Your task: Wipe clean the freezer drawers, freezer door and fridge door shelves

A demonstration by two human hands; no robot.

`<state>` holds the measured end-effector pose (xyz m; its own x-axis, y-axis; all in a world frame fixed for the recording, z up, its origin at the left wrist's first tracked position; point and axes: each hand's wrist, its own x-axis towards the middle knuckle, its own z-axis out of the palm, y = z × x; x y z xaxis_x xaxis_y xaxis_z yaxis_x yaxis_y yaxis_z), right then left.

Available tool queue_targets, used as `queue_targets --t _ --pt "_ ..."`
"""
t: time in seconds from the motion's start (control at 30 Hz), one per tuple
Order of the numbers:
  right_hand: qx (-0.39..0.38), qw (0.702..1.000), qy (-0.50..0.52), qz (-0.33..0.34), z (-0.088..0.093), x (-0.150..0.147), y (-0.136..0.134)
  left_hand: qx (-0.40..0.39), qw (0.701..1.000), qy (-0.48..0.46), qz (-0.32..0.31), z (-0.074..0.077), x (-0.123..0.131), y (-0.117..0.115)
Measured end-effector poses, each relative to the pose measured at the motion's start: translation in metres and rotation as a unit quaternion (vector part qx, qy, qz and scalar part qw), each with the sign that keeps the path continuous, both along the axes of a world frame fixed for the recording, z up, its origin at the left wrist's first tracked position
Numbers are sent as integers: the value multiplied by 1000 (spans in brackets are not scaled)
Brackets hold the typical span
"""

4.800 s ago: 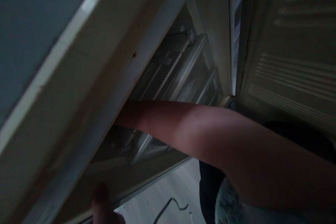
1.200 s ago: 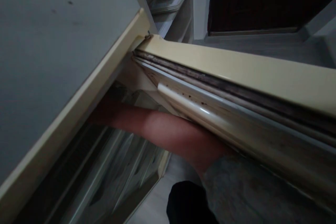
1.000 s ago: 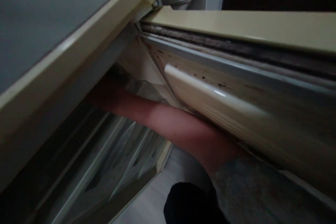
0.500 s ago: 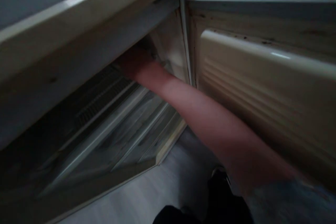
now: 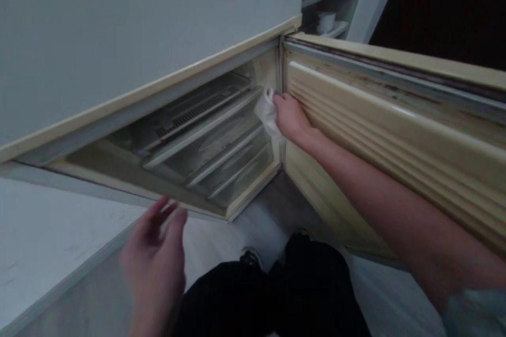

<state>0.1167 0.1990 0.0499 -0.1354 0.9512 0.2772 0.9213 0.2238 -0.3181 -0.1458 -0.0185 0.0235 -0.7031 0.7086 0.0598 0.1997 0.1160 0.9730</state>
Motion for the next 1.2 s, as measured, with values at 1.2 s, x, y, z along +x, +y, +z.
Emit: queue_targets --t 1.2 --pt "61 994 87 -7 -107 111 -282 5 975 73 -210 -9 10 154"
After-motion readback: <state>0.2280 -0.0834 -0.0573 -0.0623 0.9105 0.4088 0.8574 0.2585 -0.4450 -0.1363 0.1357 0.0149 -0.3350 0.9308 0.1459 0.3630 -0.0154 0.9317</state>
